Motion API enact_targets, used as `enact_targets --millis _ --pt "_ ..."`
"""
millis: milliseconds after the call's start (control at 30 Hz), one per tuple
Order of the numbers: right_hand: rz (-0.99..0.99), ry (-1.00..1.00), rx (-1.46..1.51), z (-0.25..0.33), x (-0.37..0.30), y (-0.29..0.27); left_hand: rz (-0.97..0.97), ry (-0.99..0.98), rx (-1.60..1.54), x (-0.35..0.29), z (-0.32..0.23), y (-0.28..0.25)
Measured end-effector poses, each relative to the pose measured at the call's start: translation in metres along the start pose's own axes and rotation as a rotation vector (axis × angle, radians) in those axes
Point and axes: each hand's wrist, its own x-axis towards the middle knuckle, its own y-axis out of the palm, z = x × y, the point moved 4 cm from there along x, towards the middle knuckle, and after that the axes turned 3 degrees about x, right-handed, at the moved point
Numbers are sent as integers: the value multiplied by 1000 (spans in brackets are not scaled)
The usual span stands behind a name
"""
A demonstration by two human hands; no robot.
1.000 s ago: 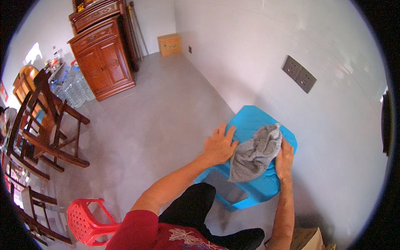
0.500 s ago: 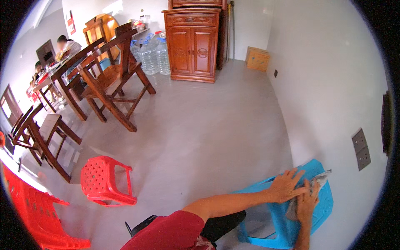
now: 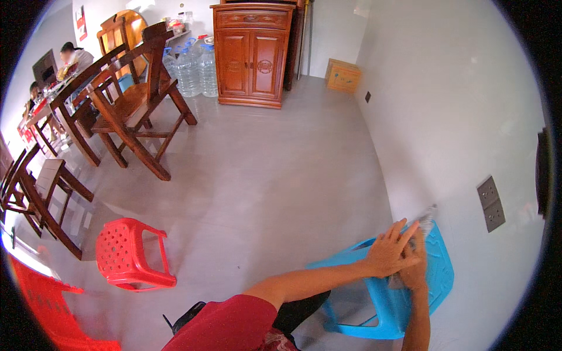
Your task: The person wipes a blue plastic stool with a gray cloth, then cleans a cardboard box and a wooden rack. The person also picks up a black plastic bag from a sofa and holds it while moving around the room.
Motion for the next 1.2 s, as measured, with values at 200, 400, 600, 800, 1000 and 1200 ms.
enact_targets --millis 200,400,600,800,1000,1200 --pt "79 83 -121 3 -6 6 -7 35 -98 0 2 1" --pt "30 250 -253 -48 3 2 40 35 -1 -4 -1 3" --pt "-114 524 -350 -129 -36 -37 313 -68 196 -4 -2 9" --pt "-159 734 -373 -168 -124 -66 338 -125 182 -6 -1 9" --pt "-203 794 -129 -160 -234 -64 321 -90 196 -3 -7 9" --pt "-222 717 -199 -9 -213 -57 275 -61 231 -3 1 11"
